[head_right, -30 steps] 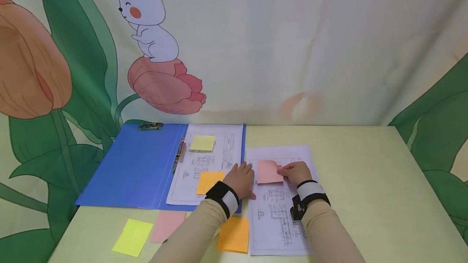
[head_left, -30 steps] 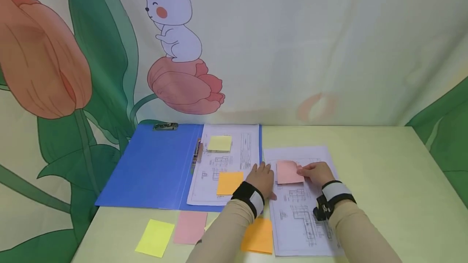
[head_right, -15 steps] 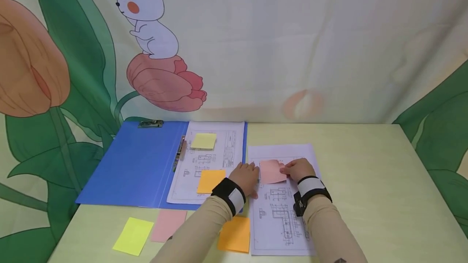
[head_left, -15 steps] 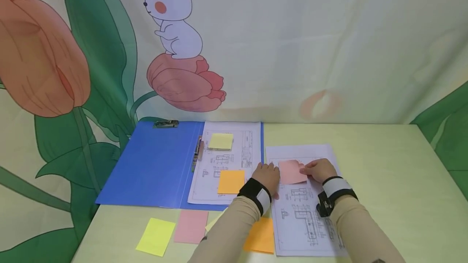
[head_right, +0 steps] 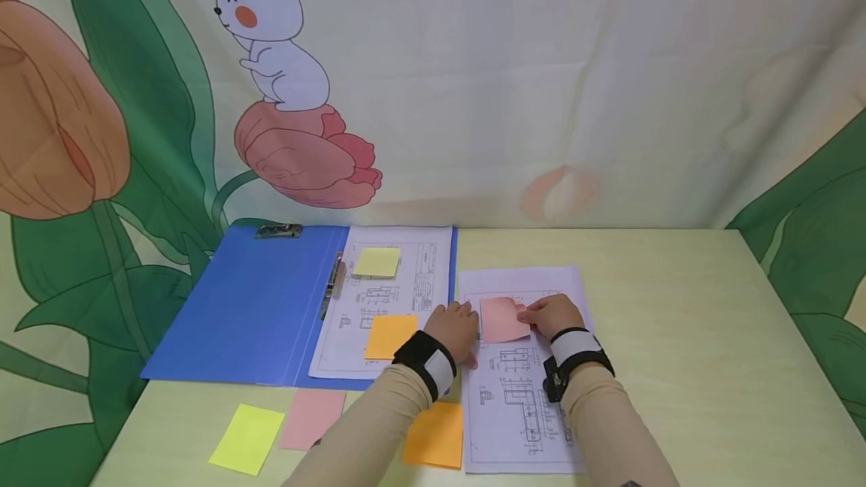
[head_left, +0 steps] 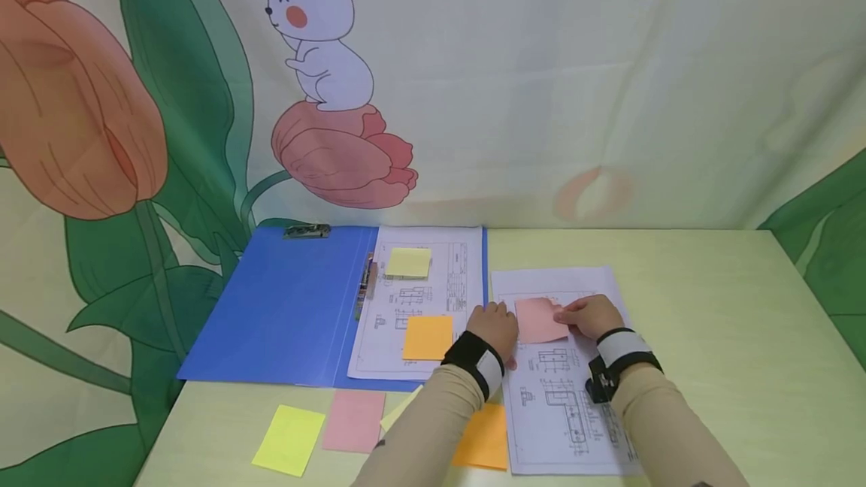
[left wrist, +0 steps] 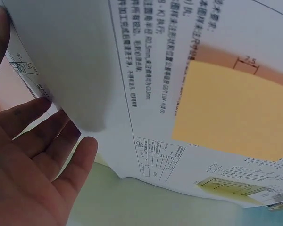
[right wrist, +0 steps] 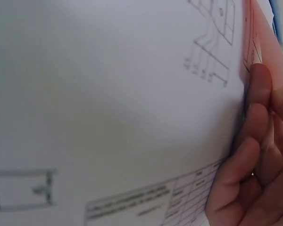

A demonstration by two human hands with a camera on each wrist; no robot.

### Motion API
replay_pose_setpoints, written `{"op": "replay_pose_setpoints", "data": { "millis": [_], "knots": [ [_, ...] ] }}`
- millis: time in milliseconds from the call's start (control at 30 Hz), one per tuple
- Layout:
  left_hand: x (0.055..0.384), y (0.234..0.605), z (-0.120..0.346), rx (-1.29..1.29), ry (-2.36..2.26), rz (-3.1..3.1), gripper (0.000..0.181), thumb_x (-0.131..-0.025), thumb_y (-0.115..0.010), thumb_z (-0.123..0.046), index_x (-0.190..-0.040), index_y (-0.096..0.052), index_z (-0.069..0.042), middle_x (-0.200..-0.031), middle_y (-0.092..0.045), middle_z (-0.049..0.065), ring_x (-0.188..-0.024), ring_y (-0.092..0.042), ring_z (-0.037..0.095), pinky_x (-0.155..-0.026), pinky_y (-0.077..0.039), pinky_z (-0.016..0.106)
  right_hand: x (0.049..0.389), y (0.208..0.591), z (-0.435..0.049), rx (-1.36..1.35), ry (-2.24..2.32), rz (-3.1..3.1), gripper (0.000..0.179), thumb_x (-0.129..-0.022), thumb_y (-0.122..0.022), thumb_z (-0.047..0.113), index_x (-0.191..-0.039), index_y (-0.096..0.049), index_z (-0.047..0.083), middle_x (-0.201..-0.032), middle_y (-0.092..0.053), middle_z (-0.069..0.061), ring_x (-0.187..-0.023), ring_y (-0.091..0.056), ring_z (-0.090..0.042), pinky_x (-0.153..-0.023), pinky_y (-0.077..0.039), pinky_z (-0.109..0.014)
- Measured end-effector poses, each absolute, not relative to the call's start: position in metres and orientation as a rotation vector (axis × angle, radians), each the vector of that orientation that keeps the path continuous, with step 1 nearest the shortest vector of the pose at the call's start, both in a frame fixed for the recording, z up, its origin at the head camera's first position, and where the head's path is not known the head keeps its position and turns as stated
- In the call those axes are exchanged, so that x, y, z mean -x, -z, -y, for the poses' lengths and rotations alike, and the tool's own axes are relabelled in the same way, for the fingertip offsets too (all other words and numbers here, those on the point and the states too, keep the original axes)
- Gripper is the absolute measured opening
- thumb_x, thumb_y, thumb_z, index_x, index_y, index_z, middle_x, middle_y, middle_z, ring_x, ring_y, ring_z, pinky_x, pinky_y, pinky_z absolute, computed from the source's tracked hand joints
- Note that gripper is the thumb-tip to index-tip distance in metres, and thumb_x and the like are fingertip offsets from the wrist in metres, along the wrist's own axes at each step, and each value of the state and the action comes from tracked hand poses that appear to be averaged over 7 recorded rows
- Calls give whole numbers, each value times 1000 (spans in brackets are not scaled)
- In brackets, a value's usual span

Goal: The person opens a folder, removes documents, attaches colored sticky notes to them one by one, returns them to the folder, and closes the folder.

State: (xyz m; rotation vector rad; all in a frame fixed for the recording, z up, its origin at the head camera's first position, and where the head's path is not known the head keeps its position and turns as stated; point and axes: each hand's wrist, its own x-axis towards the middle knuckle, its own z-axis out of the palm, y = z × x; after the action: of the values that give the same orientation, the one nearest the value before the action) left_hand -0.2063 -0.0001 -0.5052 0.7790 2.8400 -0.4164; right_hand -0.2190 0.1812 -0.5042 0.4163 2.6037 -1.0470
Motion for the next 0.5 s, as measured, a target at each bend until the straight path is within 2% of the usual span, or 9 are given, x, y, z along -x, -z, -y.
{"op": "replay_pose_setpoints", "data": {
  "millis": [200,400,433,500],
  "knots": [
    [205,501,-4,-765,443,-2888,77,-60,-78,-58,-121,-55,-17,-105,-54,-1,-95,-46,15,-79,-39,30,219,505,-181,-440,1023,-2614,30,-80,-72,24,-95,-69,-3,-77,-64,-6,-76,-54,-22,-60,-39,-27],
    [207,493,-7,-798,459,-2835,91,-60,-80,-55,-138,-43,-24,-140,-41,-9,-125,-36,16,-96,-35,35,218,505,-179,-417,997,-2639,30,-79,-72,25,-91,-70,-2,-78,-65,-7,-76,-55,-23,-60,-41,-28],
    [208,493,-8,-798,458,-2824,91,-61,-80,-54,-139,-42,-25,-142,-39,-10,-126,-35,16,-98,-33,35,217,504,-178,-417,986,-2652,29,-79,-72,25,-89,-70,-2,-77,-65,-7,-74,-55,-23,-60,-41,-28],
    [212,495,-9,-794,432,-2828,72,-72,-75,-47,-135,-47,-27,-136,-44,-12,-122,-39,14,-96,-34,35,215,502,-174,-405,927,-2708,29,-79,-72,25,-86,-68,-2,-74,-63,-8,-71,-54,-23,-58,-41,-30]
  ]
}}
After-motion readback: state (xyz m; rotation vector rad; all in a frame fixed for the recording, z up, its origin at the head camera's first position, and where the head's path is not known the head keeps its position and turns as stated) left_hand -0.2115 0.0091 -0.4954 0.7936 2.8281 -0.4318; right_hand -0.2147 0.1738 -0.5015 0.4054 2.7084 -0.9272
